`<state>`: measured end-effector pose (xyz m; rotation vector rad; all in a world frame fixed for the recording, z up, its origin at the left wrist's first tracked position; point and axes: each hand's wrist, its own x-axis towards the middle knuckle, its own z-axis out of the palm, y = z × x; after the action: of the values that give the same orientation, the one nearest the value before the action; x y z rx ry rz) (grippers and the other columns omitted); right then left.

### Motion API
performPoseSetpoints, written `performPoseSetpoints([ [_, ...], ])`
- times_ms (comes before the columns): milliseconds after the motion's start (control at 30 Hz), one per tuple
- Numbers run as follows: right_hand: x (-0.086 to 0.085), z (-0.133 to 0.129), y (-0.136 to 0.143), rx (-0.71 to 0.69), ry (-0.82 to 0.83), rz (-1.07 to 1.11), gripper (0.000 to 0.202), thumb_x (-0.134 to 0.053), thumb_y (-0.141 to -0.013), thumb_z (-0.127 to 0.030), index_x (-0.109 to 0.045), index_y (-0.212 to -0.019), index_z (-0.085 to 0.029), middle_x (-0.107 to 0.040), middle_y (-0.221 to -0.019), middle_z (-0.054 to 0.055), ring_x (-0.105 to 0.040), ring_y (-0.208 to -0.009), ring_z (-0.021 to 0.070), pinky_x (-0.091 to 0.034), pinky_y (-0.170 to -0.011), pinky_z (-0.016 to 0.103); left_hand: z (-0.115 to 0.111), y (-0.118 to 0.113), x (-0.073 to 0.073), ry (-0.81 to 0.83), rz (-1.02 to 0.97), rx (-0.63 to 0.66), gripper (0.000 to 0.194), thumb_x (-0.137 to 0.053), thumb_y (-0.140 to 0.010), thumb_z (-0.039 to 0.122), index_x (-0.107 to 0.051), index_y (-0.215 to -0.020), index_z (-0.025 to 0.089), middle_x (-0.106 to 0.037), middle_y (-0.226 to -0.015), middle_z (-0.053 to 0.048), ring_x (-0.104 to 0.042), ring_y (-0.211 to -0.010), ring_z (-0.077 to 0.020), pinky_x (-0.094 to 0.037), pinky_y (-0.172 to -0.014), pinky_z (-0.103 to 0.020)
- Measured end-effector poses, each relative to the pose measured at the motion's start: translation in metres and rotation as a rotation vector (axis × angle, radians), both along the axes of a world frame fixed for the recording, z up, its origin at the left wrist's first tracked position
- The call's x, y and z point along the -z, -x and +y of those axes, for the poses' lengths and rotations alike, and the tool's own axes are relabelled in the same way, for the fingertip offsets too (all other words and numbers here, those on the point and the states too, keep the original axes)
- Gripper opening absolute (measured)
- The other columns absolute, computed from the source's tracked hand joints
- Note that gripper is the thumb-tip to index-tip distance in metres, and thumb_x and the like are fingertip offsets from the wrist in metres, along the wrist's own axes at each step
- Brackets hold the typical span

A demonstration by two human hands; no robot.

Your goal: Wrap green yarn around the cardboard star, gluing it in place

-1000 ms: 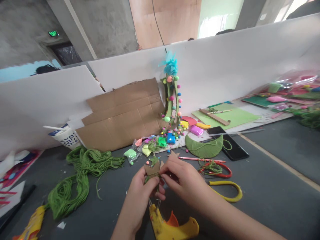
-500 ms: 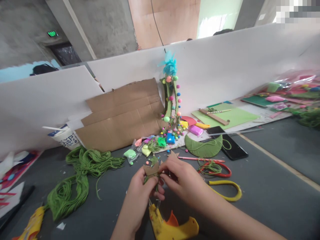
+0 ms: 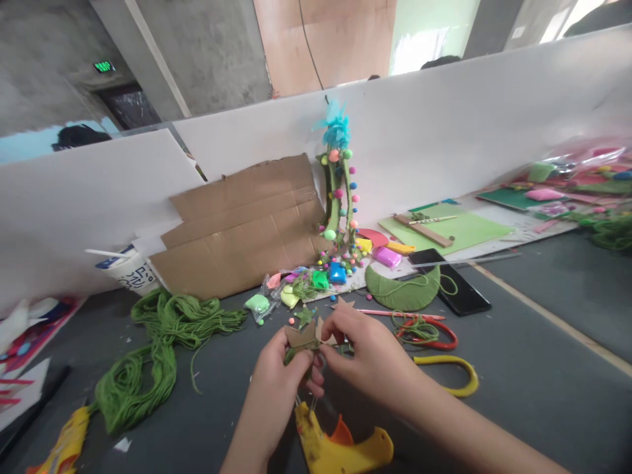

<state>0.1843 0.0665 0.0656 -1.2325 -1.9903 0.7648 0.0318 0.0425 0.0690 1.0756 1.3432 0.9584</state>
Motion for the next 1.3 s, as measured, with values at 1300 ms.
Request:
performPoseSetpoints([
  [1300,0.005,-0.0009,0.0052,0.044,0.066,-0.007,0.028,-0.055,-0.075,-0.017,-0.039,-0.052,-0.02,-0.041,-0.052,-0.005,-0.039,-0.051,0.0108,-0.026,-0.048,0.023,0.0021,0.0026,0.0014,-0.007,0.056,-0.063,0.009,-0.055,-0.074,0.017,-0.06,-0.082,0.016,-0.06,-0.063,0.001,-0.057,-0.051,-0.0151,-0.052,-0.047,-0.028],
])
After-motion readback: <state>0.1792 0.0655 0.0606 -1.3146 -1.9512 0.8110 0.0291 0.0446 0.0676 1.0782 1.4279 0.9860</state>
